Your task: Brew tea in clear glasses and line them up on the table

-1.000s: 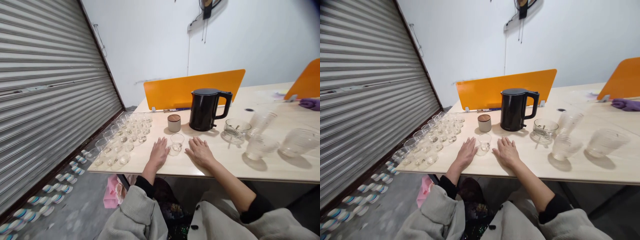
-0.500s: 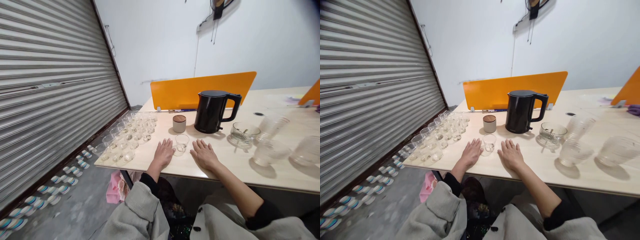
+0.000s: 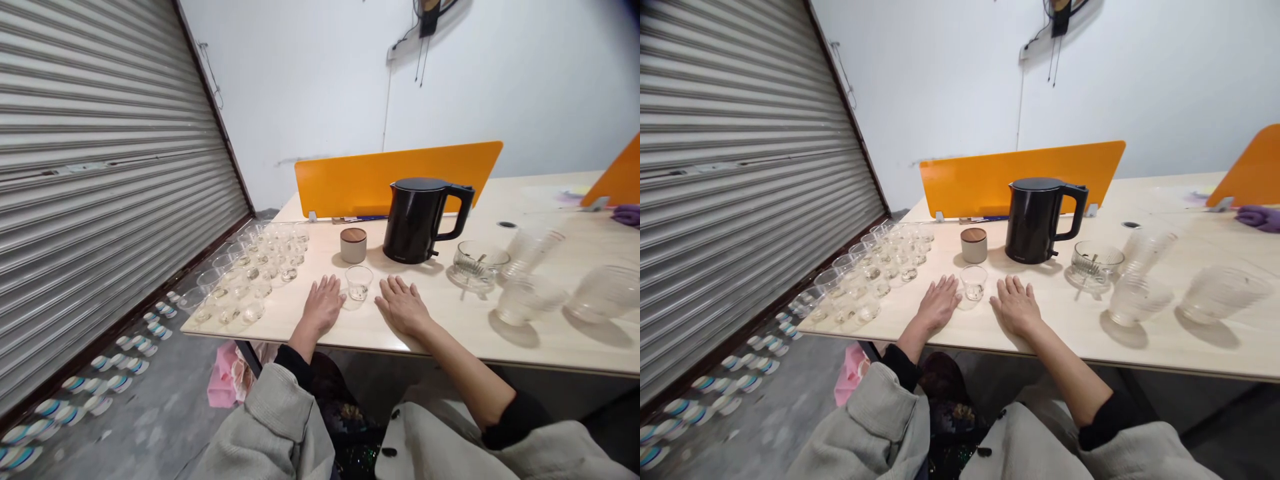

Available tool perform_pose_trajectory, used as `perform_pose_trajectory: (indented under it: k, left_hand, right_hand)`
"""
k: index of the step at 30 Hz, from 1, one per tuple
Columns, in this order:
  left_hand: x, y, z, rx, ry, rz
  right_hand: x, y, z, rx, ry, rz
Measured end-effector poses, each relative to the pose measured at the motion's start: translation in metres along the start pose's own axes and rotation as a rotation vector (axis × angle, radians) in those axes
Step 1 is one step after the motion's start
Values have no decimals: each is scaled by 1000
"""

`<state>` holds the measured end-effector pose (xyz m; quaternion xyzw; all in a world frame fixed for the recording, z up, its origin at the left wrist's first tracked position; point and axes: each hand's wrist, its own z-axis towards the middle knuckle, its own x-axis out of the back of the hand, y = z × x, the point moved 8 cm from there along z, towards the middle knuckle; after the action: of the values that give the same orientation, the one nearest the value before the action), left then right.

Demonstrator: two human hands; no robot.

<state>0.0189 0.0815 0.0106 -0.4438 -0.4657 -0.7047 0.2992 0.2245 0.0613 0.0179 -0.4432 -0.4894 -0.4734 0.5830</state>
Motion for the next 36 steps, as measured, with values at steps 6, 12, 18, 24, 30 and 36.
perform_pose_trajectory:
  k: [6,12,18,24,30,36]
  left_hand:
    - [0,0,0,2,-4,29]
    - [0,1,0,10,-32,94]
    - [0,3,-1,24,-54,168]
    - [2,5,-2,25,-61,212]
    - [2,5,-2,24,-56,223]
    - [2,4,-2,29,-41,225]
  right_hand:
    - [1,-1,-1,-11,-31,-6]
    - [2,-1,-2,-29,-45,-4]
    - [2,-2,-2,-39,-80,-55]
    - [2,-2,-3,-40,-87,-82]
    - [1,-1,-2,-45,-81,-77]
    - [1,-1,-2,-55,-85,-63]
